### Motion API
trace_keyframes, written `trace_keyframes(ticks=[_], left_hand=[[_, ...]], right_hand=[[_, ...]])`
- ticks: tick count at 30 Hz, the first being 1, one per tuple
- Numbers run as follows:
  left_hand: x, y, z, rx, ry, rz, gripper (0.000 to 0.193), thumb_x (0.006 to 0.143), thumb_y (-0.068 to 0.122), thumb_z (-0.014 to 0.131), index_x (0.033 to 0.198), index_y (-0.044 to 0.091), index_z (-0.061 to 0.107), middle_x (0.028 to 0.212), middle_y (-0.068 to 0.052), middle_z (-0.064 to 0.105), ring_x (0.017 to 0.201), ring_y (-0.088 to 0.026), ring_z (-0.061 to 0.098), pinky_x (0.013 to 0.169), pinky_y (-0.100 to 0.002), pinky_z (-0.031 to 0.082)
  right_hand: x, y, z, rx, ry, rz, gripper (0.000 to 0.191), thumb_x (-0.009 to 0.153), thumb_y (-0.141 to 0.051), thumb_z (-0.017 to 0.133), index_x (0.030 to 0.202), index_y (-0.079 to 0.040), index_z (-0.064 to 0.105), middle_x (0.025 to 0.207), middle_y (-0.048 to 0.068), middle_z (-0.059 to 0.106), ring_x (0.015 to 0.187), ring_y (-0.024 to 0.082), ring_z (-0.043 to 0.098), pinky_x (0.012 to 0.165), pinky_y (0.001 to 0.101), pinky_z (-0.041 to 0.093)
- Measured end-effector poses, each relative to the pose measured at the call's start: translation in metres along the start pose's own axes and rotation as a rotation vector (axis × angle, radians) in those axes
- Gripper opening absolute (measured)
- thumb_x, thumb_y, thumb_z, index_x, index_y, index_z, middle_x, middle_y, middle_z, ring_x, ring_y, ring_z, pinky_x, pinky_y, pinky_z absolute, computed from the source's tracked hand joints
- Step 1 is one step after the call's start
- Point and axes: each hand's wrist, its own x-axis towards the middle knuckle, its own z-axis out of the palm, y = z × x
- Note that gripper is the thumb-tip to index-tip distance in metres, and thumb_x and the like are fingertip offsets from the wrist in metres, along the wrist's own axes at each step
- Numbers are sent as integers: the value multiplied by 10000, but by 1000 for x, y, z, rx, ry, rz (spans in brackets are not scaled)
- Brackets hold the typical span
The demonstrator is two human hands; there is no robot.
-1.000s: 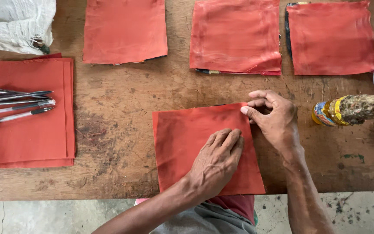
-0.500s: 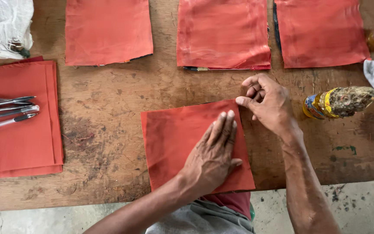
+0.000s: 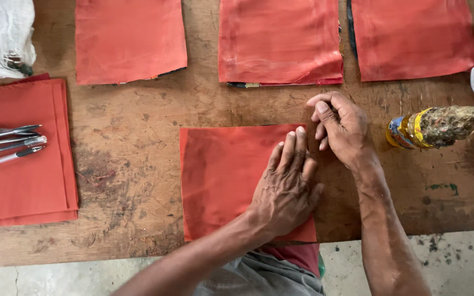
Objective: The person folds red fabric squares on a wooden table, aligning the edges and smoothing the fabric flat with both hands. They occasionally rub a bottle over a folded piece, then set the finished square aside with other folded pieces.
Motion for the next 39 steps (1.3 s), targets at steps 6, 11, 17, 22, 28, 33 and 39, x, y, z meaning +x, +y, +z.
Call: trace_keyframes(ticks=[6,11,17,22,28,33,39], left_hand=[[-2,4,7,-32,22,-83,897,899,416,555,1586,-52,220,1686,-245,163,1570,-379,165,1277,-481,149],[-2,-2,-16,-142,116,4,847,959,459,571,1580,-13,242,1645,-255,185,1510,-420,174,1180,-554,172],[-6,-80,-64,11,220,-86,523,918,92,628,1410,-23,494,1343,-208,494,1235,-382,447,1034,-524,370],[-12,-112,-76,-267,254,-20,170,886,121,722,1054,100,713,1100,-87,632,1134,-327,522,973,-472,400],[-9,-116,-80,-347,239,-6,127,862,65,688,984,85,660,945,-62,703,1019,-286,612,926,-442,433],[-6,-123,-85,-477,97,-149,146,1001,118,646,1113,53,580,964,-118,703,998,-304,658,912,-450,479],[-9,-128,-84,-541,178,-94,172,950,74,650,1111,65,592,995,-106,723,1008,-295,664,918,-448,450]], right_hand=[[-1,1,1,-22,0,-22,175,1094,-174,549,1165,-56,658,892,10,605,597,55,535,452,214,461],[-12,-10,-4,-42,-1,-39,188,1079,-132,549,1225,-59,642,970,27,672,701,65,595,529,221,505],[-43,-26,3,-179,22,-193,197,1065,-44,570,1249,-38,642,1060,53,681,895,93,642,688,245,554],[-47,-55,21,-338,28,-383,212,1072,-18,553,1260,-24,651,1133,88,723,1062,144,697,897,282,560],[-42,-86,55,-478,-38,-509,218,1090,-81,552,1277,-34,654,1139,103,742,1043,178,712,894,321,574],[-25,-96,74,-495,-147,-353,207,1062,-141,567,1211,-50,677,1028,98,732,910,192,718,771,326,580],[-10,-92,75,-507,-196,-236,276,1067,-288,536,1152,-91,709,1024,74,723,922,169,690,780,342,565]])
